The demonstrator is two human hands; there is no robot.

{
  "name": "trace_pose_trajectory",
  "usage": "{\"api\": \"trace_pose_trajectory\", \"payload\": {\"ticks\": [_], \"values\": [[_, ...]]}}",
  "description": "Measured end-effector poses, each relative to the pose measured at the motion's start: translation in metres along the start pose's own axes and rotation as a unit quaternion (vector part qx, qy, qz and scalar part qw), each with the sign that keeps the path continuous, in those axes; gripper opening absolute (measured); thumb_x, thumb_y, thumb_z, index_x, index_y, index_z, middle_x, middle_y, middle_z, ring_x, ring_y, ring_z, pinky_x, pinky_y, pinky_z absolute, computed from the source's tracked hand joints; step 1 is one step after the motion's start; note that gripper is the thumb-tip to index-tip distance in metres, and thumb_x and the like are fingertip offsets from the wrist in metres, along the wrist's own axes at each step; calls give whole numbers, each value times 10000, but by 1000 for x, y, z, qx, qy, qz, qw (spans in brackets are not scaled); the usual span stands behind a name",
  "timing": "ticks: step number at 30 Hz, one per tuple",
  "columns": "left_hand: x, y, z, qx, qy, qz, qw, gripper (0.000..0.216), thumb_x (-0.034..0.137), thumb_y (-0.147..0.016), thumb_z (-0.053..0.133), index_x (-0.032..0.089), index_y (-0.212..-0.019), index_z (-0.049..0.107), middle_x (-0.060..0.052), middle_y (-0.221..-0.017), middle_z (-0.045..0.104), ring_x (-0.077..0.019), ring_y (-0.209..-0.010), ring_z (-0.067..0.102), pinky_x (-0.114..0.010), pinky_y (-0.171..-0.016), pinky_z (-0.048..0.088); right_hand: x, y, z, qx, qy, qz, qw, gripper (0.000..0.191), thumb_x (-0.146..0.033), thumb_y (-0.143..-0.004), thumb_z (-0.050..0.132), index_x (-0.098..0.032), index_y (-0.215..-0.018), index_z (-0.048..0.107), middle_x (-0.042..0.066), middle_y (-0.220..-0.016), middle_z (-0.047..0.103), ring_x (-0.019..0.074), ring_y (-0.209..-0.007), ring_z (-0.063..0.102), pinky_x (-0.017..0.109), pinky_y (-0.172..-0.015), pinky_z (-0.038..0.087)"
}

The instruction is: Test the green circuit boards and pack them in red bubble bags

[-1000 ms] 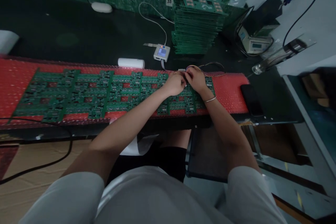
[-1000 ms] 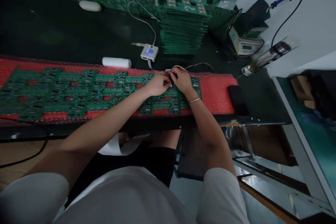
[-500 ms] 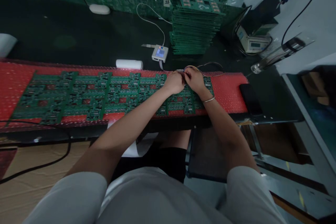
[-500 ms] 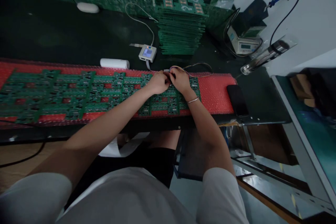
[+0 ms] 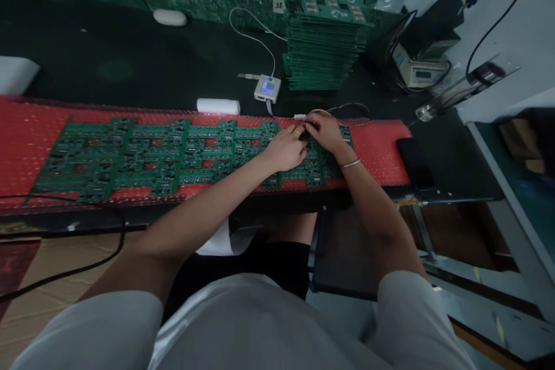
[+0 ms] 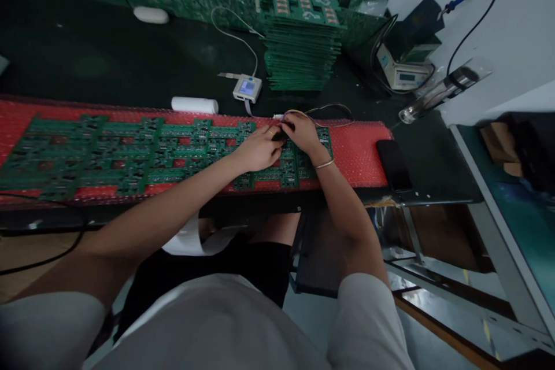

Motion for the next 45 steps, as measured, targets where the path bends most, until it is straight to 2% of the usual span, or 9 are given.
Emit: {"api": "trace_pose_trajectory", "payload": {"ticks": [6, 12, 19, 23, 26, 30, 35, 41, 45], "values": [[-1, -1, 0, -37, 12, -9, 999, 410, 259, -947, 471, 86, -1222, 722, -220, -1321, 573, -378, -1225, 525, -534, -1022, 455, -33, 50, -45, 58, -53, 32, 996, 306, -486, -950, 638, -228, -786, 654, 43, -812, 708, 211, -823, 640, 368, -814, 526], [-5, 23, -15, -43, 124, -20, 991, 534, 317, -1020, 358, 115, -1501, 472, -161, -1531, 492, -304, -1422, 436, -473, -1181, 372, -57, 101, -32, 11, -61, 14, 998, 315, -515, -962, 610, -243, -814, 667, 57, -865, 742, 227, -852, 684, 400, -835, 547], [-1, 174, -65, 127, 119, -106, 979, 455, 288, -1032, 374, 211, -1463, 501, -109, -1465, 575, -254, -1391, 507, -480, -1178, 419, -52, 107, -26, 47, -59, 2, 997, 303, -503, -961, 606, -242, -842, 705, 73, -875, 757, 249, -870, 697, 425, -854, 554], [3, 266, -46, 112, 38, -87, 989, 433, 250, -1000, 453, 220, -1421, 547, -111, -1412, 632, -262, -1356, 560, -485, -1153, 446, -51, 112, -27, 70, -58, 28, 995, 312, -505, -950, 615, -234, -824, 704, 79, -856, 753, 248, -835, 693, 423, -833, 548], [8, 301, -21, 52, -3, -109, 993, 499, 295, -997, 470, 177, -1481, 493, -164, -1517, 530, -301, -1449, 462, -514, -1191, 391, -53, 113, -27, 61, -46, 46, 996, 328, -523, -947, 599, -239, -812, 694, 82, -848, 751, 251, -840, 697, 421, -828, 551], [17, 309, -3, 17, -19, -163, 986, 589, 355, -1006, 456, 150, -1554, 397, -191, -1603, 393, -310, -1528, 323, -533, -1250, 280, -54, 114, -29, 67, -27, 57, 996, 342, -539, -934, 592, -248, -773, 675, 87, -841, 754, 256, -839, 700, 426, -825, 558], [27, 309, 0, 31, -2, -172, 985, 574, 330, -1011, 434, 139, -1551, 392, -195, -1594, 412, -304, -1531, 320, -530, -1249, 281, -53, 115, -30, 66, -28, 58, 996, 331, -528, -923, 600, -245, -765, 666, 85, -838, 757, 247, -809, 698, 410, -781, 554], [0, 324, -27, 154, 54, -241, 957, 334, 289, -986, 526, 214, -1295, 628, -144, -1307, 675, -282, -1280, 595, -503, -1085, 492, -52, 115, -31, 73, -30, 50, 996, 322, -523, -916, 622, -237, -780, 681, 87, -822, 753, 252, -801, 693, 420, -782, 538], [-18, 327, -42, 177, 79, -238, 952, 197, 296, -975, 591, 229, -1128, 693, -99, -1151, 722, -243, -1114, 648, -457, -995, 538, -52, 114, -30, 77, -30, 50, 995, 316, -514, -910, 629, -233, -776, 683, 80, -804, 746, 246, -785, 691, 413, -768, 536]]}}
Point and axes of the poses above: each hand's wrist, its own y-axis away from the middle knuckle, its own z-axis out of the palm, x = y × z, the point moved 3 cm from there along -y, towards the middle knuckle
